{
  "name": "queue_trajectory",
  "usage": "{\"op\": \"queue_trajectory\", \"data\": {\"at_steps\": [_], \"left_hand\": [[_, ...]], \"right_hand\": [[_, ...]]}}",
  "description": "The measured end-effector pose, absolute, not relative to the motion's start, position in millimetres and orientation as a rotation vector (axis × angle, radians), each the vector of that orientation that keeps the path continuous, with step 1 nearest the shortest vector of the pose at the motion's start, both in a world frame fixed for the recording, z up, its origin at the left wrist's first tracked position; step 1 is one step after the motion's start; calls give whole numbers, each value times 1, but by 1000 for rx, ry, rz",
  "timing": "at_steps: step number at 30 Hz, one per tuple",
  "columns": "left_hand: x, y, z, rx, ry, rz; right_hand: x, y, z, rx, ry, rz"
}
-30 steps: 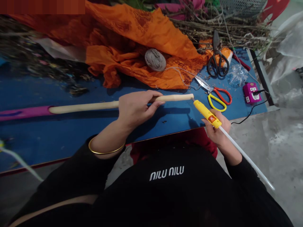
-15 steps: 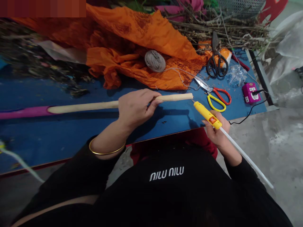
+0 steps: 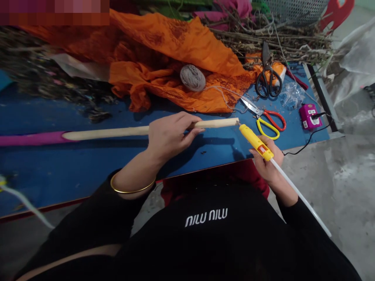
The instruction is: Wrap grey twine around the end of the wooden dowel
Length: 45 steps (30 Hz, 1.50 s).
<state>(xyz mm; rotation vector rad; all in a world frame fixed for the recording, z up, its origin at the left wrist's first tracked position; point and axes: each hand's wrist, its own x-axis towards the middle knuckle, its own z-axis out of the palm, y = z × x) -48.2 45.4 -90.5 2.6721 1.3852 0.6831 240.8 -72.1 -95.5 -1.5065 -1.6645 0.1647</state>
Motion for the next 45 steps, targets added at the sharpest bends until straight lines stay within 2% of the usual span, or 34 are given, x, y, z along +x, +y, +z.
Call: {"op": "queue_trajectory", "data": {"at_steps": [33,41,45], "left_hand": [[-50,48,-88,2605,1396,640],[-50,47,-90,2589,1384,816],[-50,48,-92,2621,1346,864]], "right_hand": [[248,-76,-104,-1571,-1615,178],[271,-53,-77,-1480,-1019,710],[314,-27,-64,-1511,-938,805]]}}
